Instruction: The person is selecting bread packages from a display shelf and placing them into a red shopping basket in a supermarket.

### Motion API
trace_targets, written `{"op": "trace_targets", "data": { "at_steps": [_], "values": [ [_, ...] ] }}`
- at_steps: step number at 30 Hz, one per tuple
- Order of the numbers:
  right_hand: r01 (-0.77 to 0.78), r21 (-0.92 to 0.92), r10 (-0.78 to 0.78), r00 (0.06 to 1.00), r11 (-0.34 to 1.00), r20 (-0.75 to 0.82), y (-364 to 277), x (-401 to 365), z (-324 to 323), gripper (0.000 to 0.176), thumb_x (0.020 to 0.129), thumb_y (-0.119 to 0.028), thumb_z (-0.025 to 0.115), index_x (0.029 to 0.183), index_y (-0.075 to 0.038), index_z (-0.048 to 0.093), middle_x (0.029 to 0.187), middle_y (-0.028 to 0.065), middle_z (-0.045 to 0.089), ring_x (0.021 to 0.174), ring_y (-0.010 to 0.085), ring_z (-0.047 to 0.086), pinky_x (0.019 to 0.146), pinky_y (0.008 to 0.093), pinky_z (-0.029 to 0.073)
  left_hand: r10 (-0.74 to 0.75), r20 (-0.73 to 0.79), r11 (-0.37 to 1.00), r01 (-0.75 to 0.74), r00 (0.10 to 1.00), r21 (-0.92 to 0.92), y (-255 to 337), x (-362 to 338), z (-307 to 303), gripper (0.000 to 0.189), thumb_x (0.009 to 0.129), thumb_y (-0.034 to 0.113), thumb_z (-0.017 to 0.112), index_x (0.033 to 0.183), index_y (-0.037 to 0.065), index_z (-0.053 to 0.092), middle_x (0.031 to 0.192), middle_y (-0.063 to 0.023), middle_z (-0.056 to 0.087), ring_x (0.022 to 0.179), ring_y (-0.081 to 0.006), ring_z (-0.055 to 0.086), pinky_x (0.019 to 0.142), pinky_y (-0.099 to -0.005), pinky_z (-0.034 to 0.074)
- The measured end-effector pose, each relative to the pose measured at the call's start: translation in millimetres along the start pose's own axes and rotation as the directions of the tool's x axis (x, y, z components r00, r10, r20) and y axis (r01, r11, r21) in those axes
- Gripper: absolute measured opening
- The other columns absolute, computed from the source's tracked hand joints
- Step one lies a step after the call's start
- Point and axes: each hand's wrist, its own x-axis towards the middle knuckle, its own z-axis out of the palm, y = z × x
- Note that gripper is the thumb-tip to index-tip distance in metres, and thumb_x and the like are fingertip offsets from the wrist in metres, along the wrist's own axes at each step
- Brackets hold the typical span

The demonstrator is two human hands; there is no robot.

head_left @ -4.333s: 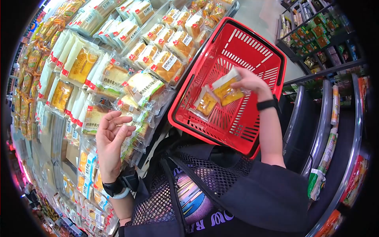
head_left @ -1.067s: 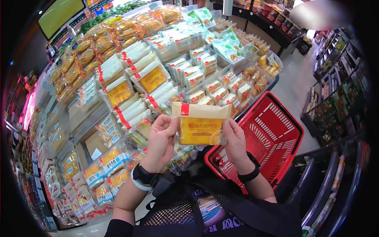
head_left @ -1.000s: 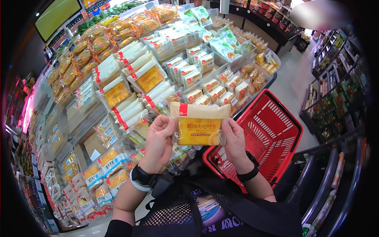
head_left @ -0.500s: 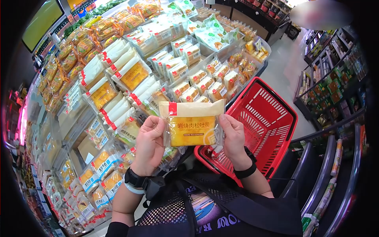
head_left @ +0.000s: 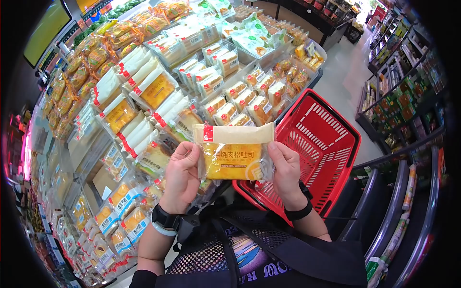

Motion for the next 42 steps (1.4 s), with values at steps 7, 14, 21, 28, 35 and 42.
{"op": "trace_targets", "data": {
  "at_steps": [7, 14, 21, 28, 35, 42],
  "values": [
    [-0.010, 0.034, 0.011, 1.000, 0.999, -0.029, 1.3, -3.4, -3.0, 0.027, 0.098, -0.019, 0.050, 0.101, 0.004, 0.063, 0.082, -0.0016, 0.061, 0.071, 0.0020, 0.052, 0.062, 0.0189, 0.042, -0.025, -0.006, 1.000, 0.025, 1.000, 0.001, -3.3, -0.1, 4.3, 0.008, 0.095, 0.012, 0.051, 0.096, 0.006, 0.056, 0.101, -0.0066, 0.066, 0.094, -0.0172, 0.063, 0.087, -0.0330, 0.050],
    [-0.005, 0.032, 0.007, 0.999, 0.999, -0.053, 2.9, -5.8, -5.2, 0.027, 0.098, -0.018, 0.050, 0.102, 0.005, 0.064, 0.085, -0.0002, 0.063, 0.073, 0.0027, 0.053, 0.064, 0.0193, 0.043, -0.037, -0.005, 0.999, 0.037, 0.999, 0.017, -5.9, 1.1, 2.9, 0.008, 0.095, 0.012, 0.051, 0.096, 0.006, 0.056, 0.101, -0.0068, 0.066, 0.093, -0.0173, 0.064, 0.086, -0.0335, 0.051],
    [-0.019, 0.055, 0.022, 0.998, 0.998, -0.062, 3.3, -7.7, -4.0, 0.028, 0.098, -0.019, 0.049, 0.104, 0.005, 0.063, 0.087, 0.0023, 0.065, 0.075, 0.0043, 0.057, 0.065, 0.0199, 0.045, -0.043, -0.005, 0.999, 0.043, 0.999, 0.015, -5.7, -0.8, 8.2, 0.008, 0.095, 0.013, 0.052, 0.096, 0.006, 0.056, 0.100, -0.0064, 0.066, 0.092, -0.0165, 0.064, 0.085, -0.0325, 0.051],
    [-0.106, -0.031, 0.104, 0.993, 0.994, -0.060, 15.5, -7.5, -19.0, 0.027, 0.099, -0.019, 0.047, 0.106, 0.003, 0.062, 0.090, 0.0036, 0.064, 0.077, 0.0048, 0.057, 0.065, 0.0206, 0.046, -0.019, -0.006, 0.998, 0.019, 1.000, 0.063, -10.0, -2.9, 12.3, 0.004, 0.094, 0.010, 0.054, 0.094, 0.006, 0.055, 0.094, -0.0036, 0.064, 0.087, -0.0133, 0.062, 0.080, -0.0283, 0.049],
    [-0.350, 0.044, 0.352, 0.925, 0.936, -0.142, 36.8, -13.1, -21.4, 0.053, 0.098, -0.039, 0.045, 0.138, -0.007, 0.034, 0.109, 0.0099, 0.058, 0.101, 0.0202, 0.059, 0.078, 0.0317, 0.051, 0.334, 0.069, 0.823, -0.327, 0.940, 0.465, -20.8, -10.7, 43.6, 0.005, 0.088, -0.001, 0.060, 0.086, 0.002, 0.057, 0.101, -0.0073, 0.064, 0.088, -0.0114, 0.060, 0.079, -0.0247, 0.047],
    [-0.540, 0.695, 0.345, 0.841, 0.475, 0.418, 40.2, -20.4, -22.3, 0.064, 0.092, -0.057, 0.043, 0.125, -0.002, 0.047, 0.117, 0.0153, 0.059, 0.109, 0.0302, 0.058, 0.093, 0.0480, 0.048, 0.052, 0.637, 0.376, -0.606, 0.769, 0.701, -33.0, -8.5, 46.1, 0.012, 0.077, 0.000, 0.067, 0.089, 0.000, 0.063, 0.100, -0.0112, 0.067, 0.084, -0.0248, 0.067, 0.072, -0.0305, 0.053]
  ]
}}
